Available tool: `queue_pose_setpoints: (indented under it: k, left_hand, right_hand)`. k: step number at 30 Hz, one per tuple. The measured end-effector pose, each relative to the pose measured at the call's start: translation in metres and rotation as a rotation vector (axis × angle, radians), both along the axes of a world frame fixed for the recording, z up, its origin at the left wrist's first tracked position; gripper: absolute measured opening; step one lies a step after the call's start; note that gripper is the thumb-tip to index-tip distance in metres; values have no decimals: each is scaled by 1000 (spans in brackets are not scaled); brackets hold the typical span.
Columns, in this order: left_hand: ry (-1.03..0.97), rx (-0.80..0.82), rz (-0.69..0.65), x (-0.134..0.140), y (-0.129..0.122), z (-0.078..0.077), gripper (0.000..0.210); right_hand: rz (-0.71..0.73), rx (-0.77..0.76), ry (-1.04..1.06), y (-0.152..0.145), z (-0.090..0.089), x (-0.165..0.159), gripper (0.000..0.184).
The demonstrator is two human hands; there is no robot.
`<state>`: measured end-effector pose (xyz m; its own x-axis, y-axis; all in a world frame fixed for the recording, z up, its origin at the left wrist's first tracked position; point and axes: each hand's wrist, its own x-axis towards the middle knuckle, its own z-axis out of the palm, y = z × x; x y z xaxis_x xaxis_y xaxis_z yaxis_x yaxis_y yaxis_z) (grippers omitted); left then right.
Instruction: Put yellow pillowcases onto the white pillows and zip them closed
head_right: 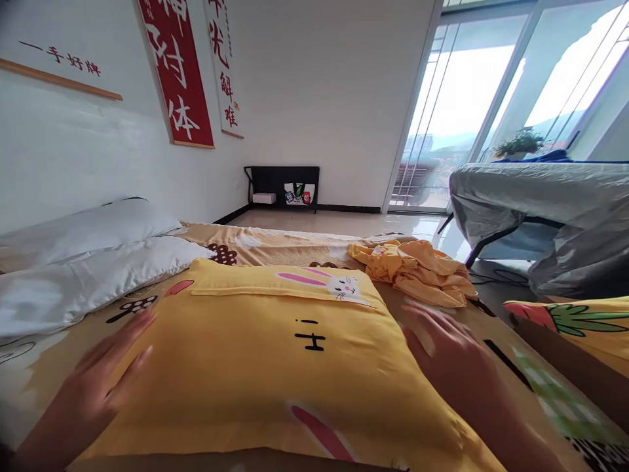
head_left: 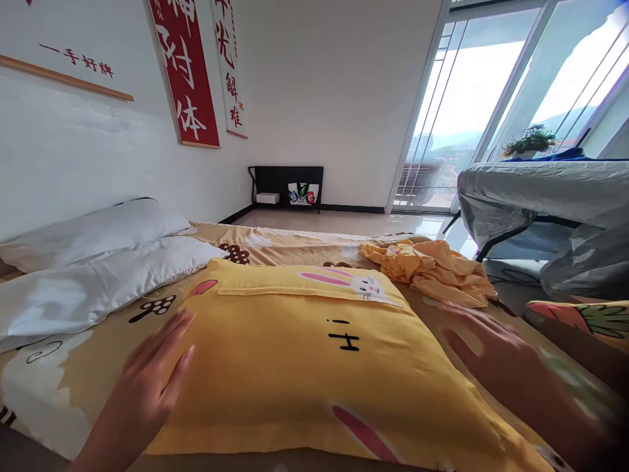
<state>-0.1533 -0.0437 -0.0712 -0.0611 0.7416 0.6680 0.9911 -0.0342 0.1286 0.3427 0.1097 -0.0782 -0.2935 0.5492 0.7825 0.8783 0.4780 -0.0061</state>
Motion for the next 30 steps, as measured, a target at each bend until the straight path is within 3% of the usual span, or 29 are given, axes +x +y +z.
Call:
queue_pose_setpoints:
  k: [3, 5, 6, 8, 10, 13, 15, 17, 22, 27, 30]
  left_hand:
    - [48, 13, -177, 54, 67, 85, 47]
    - [81, -33, -186, 84, 120, 118, 48]
    - [90, -64, -167, 96, 144, 124, 49]
    - [73, -187, -140, 111, 185, 113, 51]
    - [21, -330, -89, 114, 211, 79, 50]
    - [-35, -499, -42, 105, 231, 19, 49]
    - [-64, -571, -33, 98, 240, -7, 51]
    - [-86, -629, -52, 91, 251, -15, 54]
    - [-140, -746, -77, 46, 265, -4, 54]
    - [-257, -704, 171, -41, 248, -12, 58]
    - [-370, -641, 354, -78, 240, -23, 66]
  right_hand:
    - [41, 55, -80, 33, 76, -76, 38]
    - [108, -8, -125, 58, 108, -122, 40]
    - [120, -69, -134, 69, 115, -142, 42]
    - [103, -251, -112, 88, 106, -173, 47]
    - [74, -440, -101, 100, 72, -191, 50]
    - [39, -590, -126, 113, 8, -202, 45]
    - [36, -640, -126, 122, -19, -203, 45]
    - [48, -675, -120, 132, -29, -201, 46]
    - [56, -760, -84, 155, -18, -170, 48]
    - [-68, -878, 47, 171, -28, -110, 52]
    - [-131, -950, 174, 181, -38, -87, 54]
